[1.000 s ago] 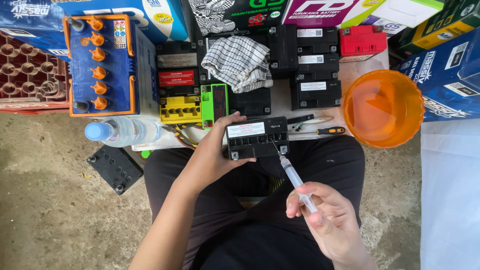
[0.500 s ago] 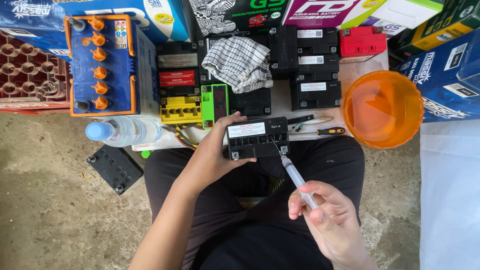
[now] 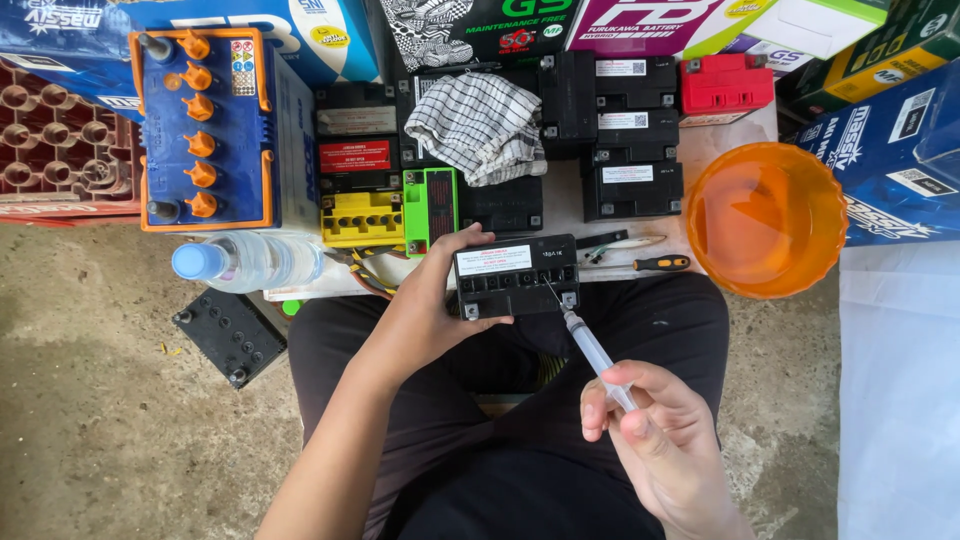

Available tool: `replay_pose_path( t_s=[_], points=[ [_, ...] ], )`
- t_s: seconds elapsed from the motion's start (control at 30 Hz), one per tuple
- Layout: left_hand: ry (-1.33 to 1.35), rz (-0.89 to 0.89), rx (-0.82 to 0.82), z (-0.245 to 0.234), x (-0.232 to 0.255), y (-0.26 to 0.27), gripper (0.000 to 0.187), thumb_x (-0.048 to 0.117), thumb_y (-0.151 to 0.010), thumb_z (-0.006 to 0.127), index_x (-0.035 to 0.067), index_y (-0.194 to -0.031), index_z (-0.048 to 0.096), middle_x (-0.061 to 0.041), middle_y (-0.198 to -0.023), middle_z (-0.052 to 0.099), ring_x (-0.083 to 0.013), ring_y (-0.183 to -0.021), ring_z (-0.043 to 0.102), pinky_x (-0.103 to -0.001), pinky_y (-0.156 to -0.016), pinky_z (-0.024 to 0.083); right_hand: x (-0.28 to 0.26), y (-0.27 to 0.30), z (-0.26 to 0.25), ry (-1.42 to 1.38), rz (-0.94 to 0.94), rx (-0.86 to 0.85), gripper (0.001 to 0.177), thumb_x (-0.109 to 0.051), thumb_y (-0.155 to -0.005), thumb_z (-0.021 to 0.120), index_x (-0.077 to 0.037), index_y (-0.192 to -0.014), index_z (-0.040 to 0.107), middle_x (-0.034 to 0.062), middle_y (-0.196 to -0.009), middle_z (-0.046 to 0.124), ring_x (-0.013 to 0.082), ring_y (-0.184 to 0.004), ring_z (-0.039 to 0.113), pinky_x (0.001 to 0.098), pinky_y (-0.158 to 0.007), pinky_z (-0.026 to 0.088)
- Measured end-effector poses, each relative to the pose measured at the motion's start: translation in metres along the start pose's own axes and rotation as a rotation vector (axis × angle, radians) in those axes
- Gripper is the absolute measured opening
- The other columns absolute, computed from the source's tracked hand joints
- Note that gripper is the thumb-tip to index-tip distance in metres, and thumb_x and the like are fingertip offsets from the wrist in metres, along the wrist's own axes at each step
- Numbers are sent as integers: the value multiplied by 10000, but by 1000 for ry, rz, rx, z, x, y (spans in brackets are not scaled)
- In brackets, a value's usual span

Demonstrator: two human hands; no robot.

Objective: Refilling battery cells with liquid using a syringe drawn from a bowl

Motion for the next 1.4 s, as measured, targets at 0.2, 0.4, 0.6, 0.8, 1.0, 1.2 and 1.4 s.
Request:
replay_pose_path(
  t_s=[0.2,0.4,0.6,0.8,1.0,1.2,1.4],
  points=[
    [-6,3,2,0,0,0,845,126,-653,940,77,-1359,478,-177,-1468,577,-348,-1431,529,-445,-1115,470,2,0,-4,-18,6,28,276,-80,-1026,652,-19,-1295,654,126,-925,670,211,-904,585,321,-799,477],
    [-2,-27,-6,0,-1,0,859,113,-647,936,80,-1373,479,-194,-1501,551,-349,-1400,556,-429,-1100,468,3,0,-7,-47,-3,39,272,-99,-1037,653,-29,-1300,663,167,-968,702,216,-891,591,289,-696,511],
    [-8,-31,7,-2,-3,-2,893,133,-644,943,52,-1392,463,-185,-1483,568,-332,-1355,593,-406,-1085,475,0,-2,-1,26,-38,-3,278,-188,-1069,631,-49,-1310,639,139,-899,674,208,-831,559,298,-730,477],
    [-8,-58,-9,-2,-4,-4,905,143,-643,940,51,-1399,451,-191,-1499,557,-345,-1363,582,-422,-1093,468,-12,2,1,147,-189,-38,312,-150,-1088,562,-42,-1380,583,107,-983,673,182,-905,590,355,-857,438],
    [74,-27,10,1,-5,-2,898,100,-669,922,68,-1422,434,-125,-1439,597,-283,-1310,614,-390,-1082,468,-25,12,-21,348,-357,123,340,-149,-1080,485,-46,-1402,521,107,-993,663,181,-925,615,341,-898,497],
    [42,-13,-20,1,-7,-5,877,111,-670,924,43,-1401,443,-143,-1426,599,-291,-1310,611,-393,-1080,478,-18,15,-72,379,-338,419,372,-88,-1083,424,-107,-1451,468,112,-1064,662,149,-896,593,264,-816,463],
    [58,13,-11,2,-7,-4,880,95,-677,919,43,-1413,440,-136,-1437,580,-282,-1326,593,-386,-1116,454,-8,16,-120,381,-308,615,302,-95,-1090,426,-122,-1388,388,187,-1193,626,188,-928,577,290,-851,440]
  ],
)
Point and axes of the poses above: each hand's wrist, its own y-axis away from the middle knuckle, its own z-axis out of the palm, x = y × z, the point moved 8 cm from there along -y, towards the middle knuckle
